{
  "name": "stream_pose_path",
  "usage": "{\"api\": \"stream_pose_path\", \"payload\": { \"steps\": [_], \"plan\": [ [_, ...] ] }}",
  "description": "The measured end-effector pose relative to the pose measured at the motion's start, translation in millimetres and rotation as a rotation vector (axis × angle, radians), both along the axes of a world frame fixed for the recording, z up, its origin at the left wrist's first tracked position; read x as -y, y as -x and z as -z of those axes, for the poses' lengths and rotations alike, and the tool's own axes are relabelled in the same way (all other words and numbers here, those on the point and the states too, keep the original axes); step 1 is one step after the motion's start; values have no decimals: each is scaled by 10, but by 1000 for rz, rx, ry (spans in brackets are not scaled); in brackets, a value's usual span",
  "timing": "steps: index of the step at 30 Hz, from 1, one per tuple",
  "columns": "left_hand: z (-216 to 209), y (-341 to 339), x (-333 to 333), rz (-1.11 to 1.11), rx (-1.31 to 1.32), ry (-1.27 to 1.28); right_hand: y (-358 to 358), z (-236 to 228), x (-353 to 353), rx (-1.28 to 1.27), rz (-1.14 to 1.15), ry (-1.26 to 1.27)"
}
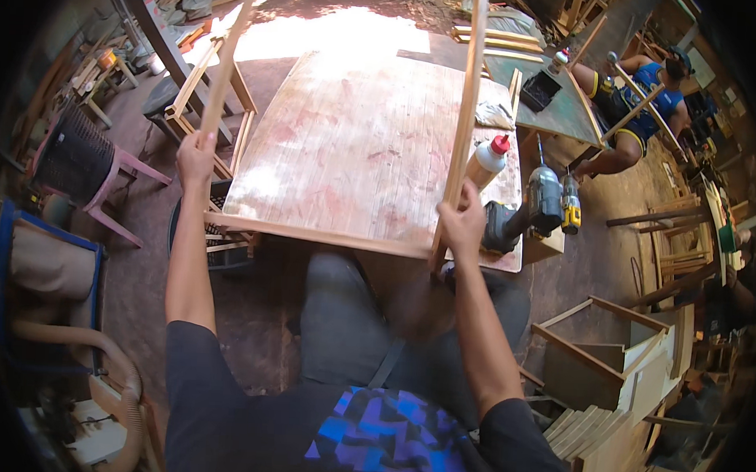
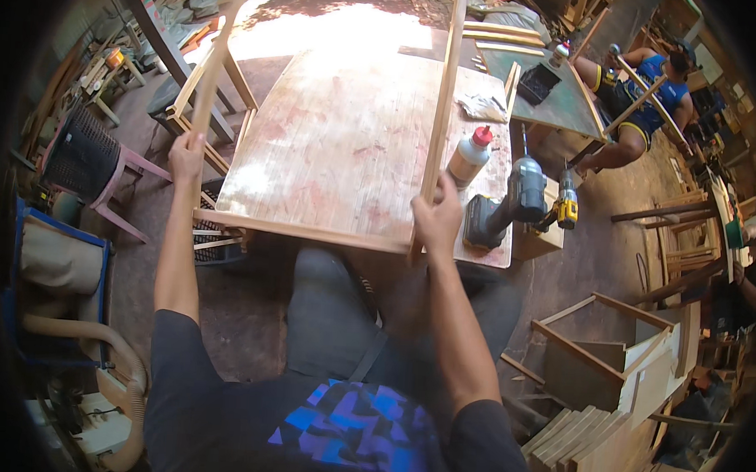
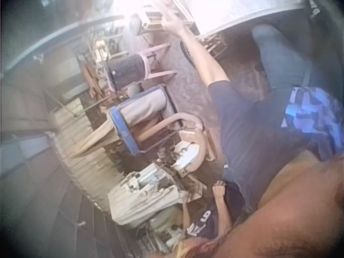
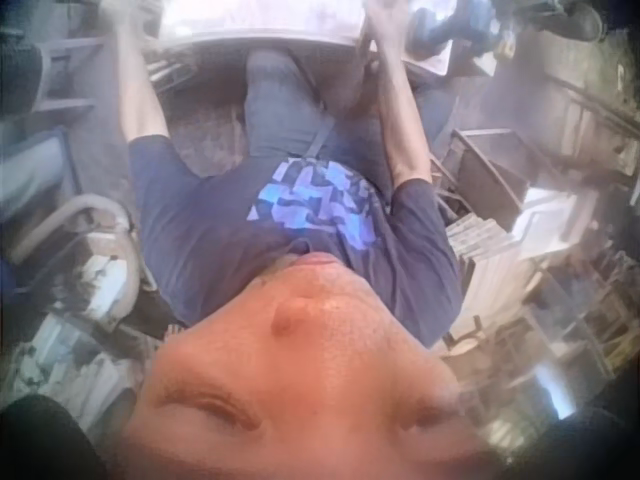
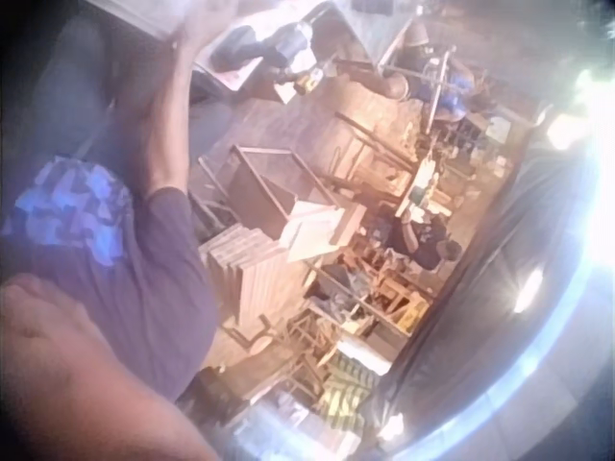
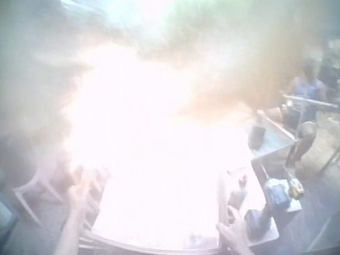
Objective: The person drills holes into wooden slats using a power drill, applies wood glue to the slats, fits the pieces together to form a frame, and drills into the joints with the power drill.
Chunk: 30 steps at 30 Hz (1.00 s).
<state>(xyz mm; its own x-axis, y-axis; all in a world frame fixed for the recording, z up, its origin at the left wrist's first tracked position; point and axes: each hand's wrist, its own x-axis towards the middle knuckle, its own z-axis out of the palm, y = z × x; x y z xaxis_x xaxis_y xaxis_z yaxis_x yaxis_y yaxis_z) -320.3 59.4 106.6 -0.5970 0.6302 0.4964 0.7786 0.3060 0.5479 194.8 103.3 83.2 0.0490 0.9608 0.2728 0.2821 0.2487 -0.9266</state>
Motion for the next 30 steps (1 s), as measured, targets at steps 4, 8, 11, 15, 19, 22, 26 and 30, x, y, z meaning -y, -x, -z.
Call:
{"api": "stream_pose_path", "payload": {
  "steps": [4,8,11,15,19,22,26,30],
  "plan": [
    [-344,-226,-138,82,-53,-334,-124,-967,-269,-300,-103,-59],
    [-312,-435,-409,88,-26,-492,-306,-1718,-238,-395,-140,-197],
    [-132,-579,-611,51,14,-536,-417,-1479,-184,-365,-68,-260],
    [85,-678,-627,85,198,-513,-400,-1109,72,-444,-55,-273],
    [484,-375,-575,146,322,-470,-334,-936,111,-452,-79,-291],
    [477,-525,-508,217,513,-508,-314,-988,154,-388,-53,-260],
    [308,-472,-449,245,502,-458,-376,-1072,91,-421,-101,-193],
    [160,-432,-436,205,496,-433,-358,-1588,85,-250,-90,-340]
  ]
}}
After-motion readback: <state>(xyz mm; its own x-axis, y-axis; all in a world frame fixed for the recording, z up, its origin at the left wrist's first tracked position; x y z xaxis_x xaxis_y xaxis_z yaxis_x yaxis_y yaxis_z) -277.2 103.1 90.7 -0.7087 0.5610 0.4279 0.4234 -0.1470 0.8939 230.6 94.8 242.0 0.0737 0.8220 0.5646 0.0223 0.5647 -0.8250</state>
